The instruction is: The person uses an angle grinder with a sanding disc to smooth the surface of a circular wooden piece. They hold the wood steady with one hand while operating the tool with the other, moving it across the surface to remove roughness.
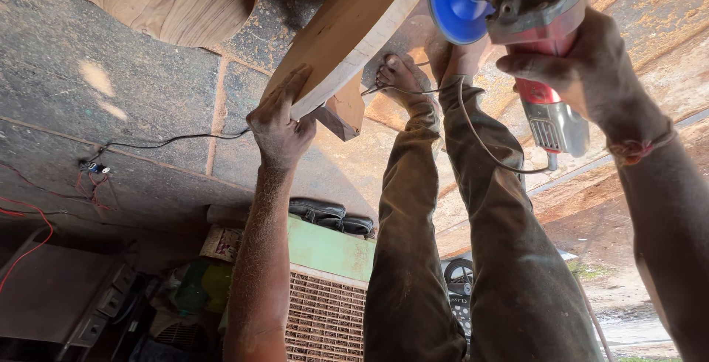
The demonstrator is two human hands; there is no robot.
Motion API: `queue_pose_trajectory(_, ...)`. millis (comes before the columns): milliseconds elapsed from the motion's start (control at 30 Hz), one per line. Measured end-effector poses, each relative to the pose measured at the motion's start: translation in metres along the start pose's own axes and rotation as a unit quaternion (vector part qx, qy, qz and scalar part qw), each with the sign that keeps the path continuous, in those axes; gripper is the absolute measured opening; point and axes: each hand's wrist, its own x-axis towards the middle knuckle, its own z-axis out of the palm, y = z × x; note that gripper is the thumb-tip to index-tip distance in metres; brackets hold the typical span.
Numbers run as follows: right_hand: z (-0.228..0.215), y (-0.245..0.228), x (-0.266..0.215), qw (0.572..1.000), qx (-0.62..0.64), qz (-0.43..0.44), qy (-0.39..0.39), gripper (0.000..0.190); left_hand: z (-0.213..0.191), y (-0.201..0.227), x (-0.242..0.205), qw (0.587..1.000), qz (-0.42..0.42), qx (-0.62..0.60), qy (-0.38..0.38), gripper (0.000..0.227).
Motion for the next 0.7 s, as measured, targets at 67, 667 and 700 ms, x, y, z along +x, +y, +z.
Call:
queue_pose_trajectory(67,-0.002,0.016,0.003,0.994,0.081,0.066,-0.021,0.034,0.004,-0.008,-0.007,1.000,-0.007,0.000,-0.002,0.052)
queue_pose_trajectory(667,-0.013,-0.063,-0.054,0.957,0.220,0.140,0.125,0.030,0.064,0.128,0.053,0.953,-0.019,0.269,-0.140,0.065)
queue_pose_trajectory(700,-0.017,-0.058,-0.061,0.957,0.206,0.157,0.131,0.025,0.077,0.116,0.057,0.960,-0.006,0.244,-0.135,0.064)
